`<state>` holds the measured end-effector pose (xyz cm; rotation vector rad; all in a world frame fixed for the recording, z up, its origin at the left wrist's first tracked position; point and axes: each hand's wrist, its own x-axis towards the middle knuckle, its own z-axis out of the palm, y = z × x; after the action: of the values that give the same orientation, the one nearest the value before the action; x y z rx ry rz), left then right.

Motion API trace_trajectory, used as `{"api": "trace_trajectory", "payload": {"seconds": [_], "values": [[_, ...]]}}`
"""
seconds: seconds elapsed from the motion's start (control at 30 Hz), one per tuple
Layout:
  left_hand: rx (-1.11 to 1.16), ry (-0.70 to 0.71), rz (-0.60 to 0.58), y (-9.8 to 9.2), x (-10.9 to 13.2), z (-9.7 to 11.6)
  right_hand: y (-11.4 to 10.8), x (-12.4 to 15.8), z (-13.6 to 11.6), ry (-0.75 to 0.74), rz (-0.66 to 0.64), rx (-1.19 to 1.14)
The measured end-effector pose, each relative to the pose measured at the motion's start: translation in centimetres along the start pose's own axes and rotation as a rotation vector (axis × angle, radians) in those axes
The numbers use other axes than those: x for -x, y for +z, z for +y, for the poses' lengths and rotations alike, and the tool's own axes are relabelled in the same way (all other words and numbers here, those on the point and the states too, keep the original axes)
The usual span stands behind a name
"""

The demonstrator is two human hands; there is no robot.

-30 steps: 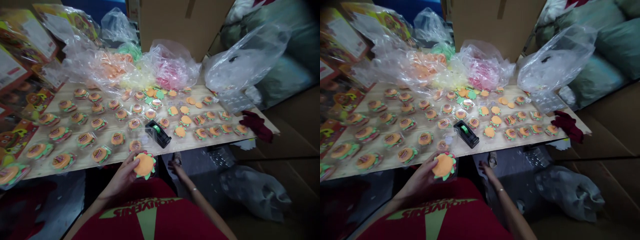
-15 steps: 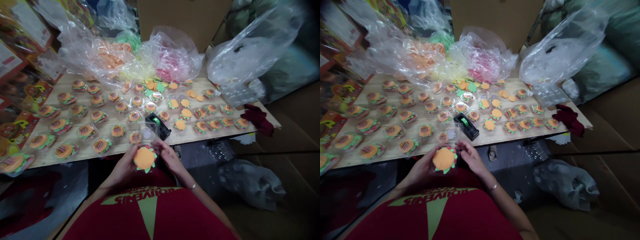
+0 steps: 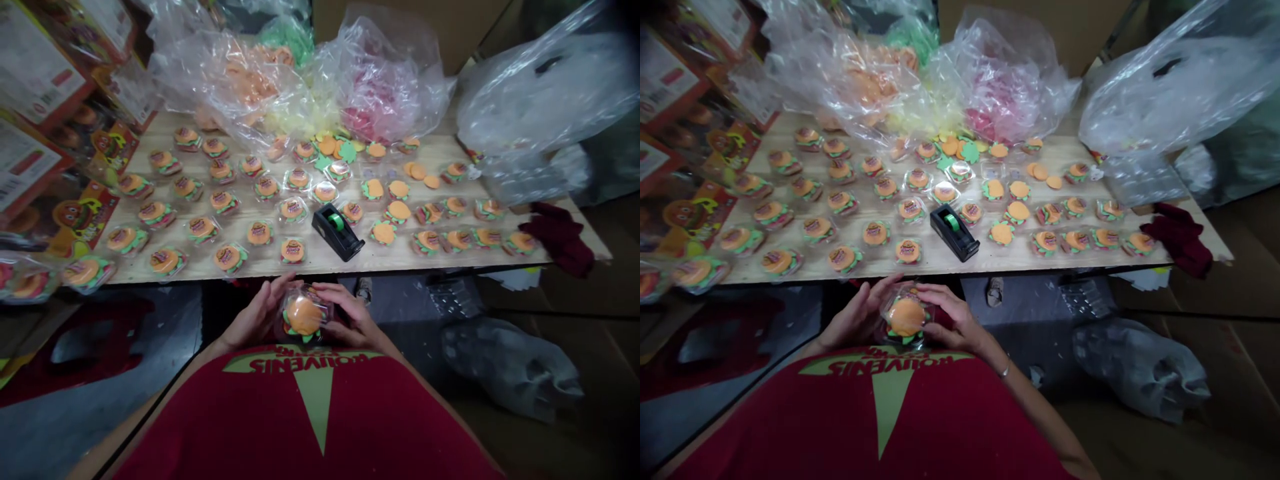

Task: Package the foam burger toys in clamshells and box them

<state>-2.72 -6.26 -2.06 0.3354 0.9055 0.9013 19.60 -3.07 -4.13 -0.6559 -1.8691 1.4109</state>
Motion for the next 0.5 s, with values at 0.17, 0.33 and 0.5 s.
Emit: {"api": "trace_trajectory", "payload": {"seconds": [0.17,0.33,0.5], "values": [[-0.394,0.201,-0.172,-2.0,1.7,1.1,0.0,0.5,0.5,0.037,-0.070,-0.063],[-0.630,0.385,-0.058,-3.0,0.9,0.6,0.6,0.6,1.6,0.088,-0.083,-0.091],[-0.771,0.608,0.021,-3.5,-1.0,-0.3,1.9,0.7,3.1,0.157,0.063,-0.095]]}}
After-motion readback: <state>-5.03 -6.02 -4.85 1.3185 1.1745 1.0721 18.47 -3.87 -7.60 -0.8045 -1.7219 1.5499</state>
